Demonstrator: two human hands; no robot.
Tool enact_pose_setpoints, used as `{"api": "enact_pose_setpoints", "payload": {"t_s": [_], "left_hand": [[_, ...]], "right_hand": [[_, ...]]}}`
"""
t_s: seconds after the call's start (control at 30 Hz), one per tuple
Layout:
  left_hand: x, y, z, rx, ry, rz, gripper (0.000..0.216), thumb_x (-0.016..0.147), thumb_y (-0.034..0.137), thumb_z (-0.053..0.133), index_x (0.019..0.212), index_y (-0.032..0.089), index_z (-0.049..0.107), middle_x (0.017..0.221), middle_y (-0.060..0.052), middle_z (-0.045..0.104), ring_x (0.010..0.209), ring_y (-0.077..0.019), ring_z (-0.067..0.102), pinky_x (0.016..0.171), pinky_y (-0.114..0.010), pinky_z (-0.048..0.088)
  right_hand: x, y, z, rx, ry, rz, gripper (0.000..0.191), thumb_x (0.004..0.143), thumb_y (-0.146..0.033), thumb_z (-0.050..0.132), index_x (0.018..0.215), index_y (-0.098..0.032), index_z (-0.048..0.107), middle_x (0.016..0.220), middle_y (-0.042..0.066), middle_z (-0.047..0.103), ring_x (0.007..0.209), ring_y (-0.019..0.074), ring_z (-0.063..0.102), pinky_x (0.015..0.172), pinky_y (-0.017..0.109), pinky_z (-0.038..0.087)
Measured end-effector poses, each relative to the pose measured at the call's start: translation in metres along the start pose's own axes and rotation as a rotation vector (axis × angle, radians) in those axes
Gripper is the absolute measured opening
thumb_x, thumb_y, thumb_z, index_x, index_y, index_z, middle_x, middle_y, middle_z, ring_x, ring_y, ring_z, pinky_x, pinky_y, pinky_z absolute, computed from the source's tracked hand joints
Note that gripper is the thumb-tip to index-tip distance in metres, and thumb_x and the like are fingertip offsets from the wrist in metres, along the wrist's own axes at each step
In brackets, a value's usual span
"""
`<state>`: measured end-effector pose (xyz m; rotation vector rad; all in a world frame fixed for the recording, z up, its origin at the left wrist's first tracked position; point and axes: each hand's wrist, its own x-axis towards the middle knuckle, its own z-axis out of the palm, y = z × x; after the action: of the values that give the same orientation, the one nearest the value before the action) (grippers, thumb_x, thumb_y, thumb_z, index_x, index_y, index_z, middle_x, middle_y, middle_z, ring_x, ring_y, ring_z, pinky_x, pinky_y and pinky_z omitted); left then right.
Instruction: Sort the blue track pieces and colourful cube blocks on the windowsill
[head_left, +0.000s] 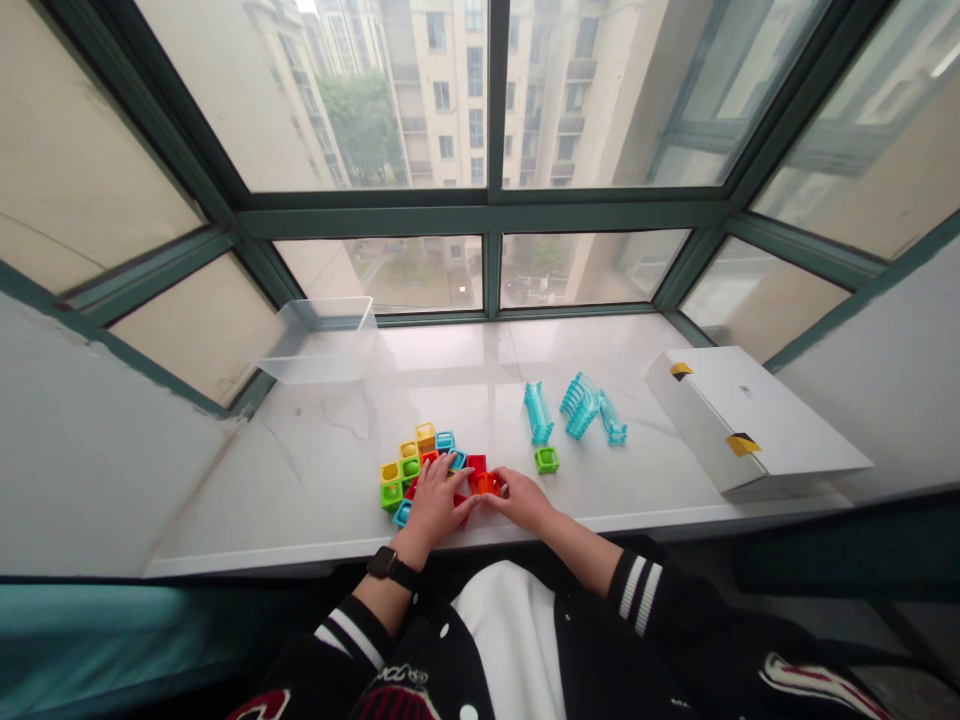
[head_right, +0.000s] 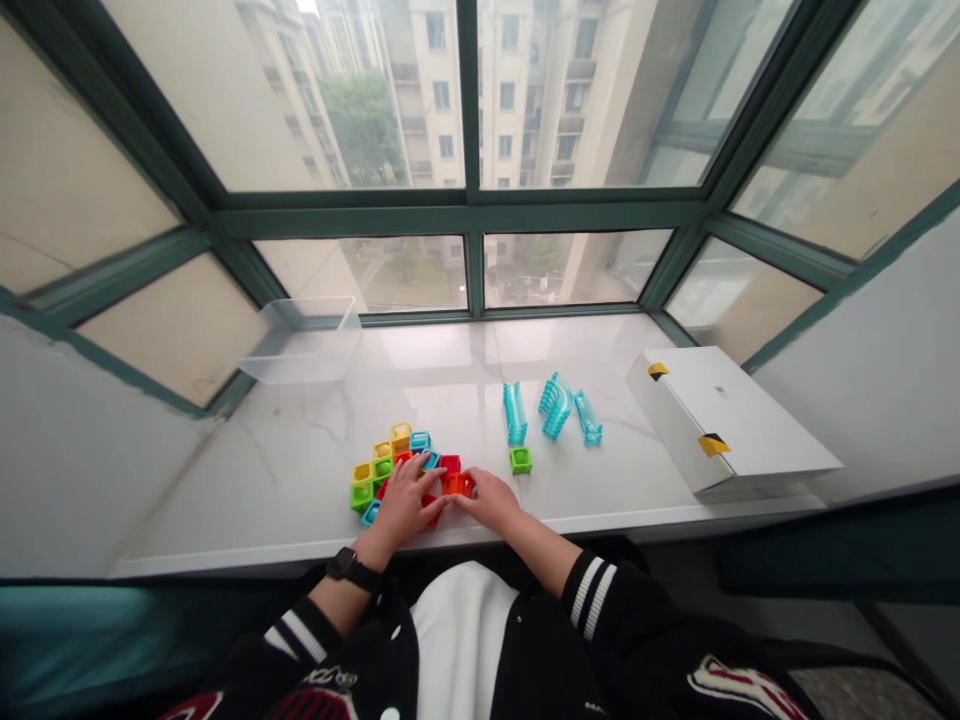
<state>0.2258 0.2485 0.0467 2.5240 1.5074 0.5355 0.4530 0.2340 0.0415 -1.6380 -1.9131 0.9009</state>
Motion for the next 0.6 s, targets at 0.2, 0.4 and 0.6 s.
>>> {"api": "enact_pose_setpoints", "payload": {"t_s": [0.2,0.4,0.6], "left_hand": [[0.001,0.002,-0.001,0.001,-0.008,-0.010,0.052,0.089,0.057,0.072,0.133,0.029,0.069,0.157,-0.013,0.051,0.148,-0.0379,0.043,0.126,-0.062,0.030],[0.008,-0.007,-0.001,-0.015,-0.017,0.022,0.048,0.087,0.052,0.075,0.127,0.026,0.069,0.158,-0.013,0.050,0.149,-0.0380,0.042,0.124,-0.061,0.033],[0.016,-0.001,-0.018,-0.020,0.056,0.075,0.026,0.097,0.044,0.064,0.113,0.026,0.074,0.156,-0.012,0.054,0.152,-0.0373,0.039,0.130,-0.064,0.020]], "right_hand": [[-0.010,0.007,-0.015,0.155,0.050,0.015,0.026,0.084,-0.034,0.074,0.107,-0.023,0.066,0.094,0.002,0.073,0.076,0.0178,0.066,0.073,0.030,0.053],[-0.029,0.014,-0.037,0.485,0.069,0.016,0.044,0.083,-0.029,0.069,0.126,-0.024,0.060,0.105,0.004,0.073,0.083,0.0187,0.070,0.078,0.034,0.059],[-0.040,0.011,-0.045,0.566,0.082,-0.054,0.057,0.082,-0.028,0.071,0.136,-0.026,0.055,0.121,0.008,0.072,0.100,0.0211,0.072,0.090,0.040,0.062]]}}
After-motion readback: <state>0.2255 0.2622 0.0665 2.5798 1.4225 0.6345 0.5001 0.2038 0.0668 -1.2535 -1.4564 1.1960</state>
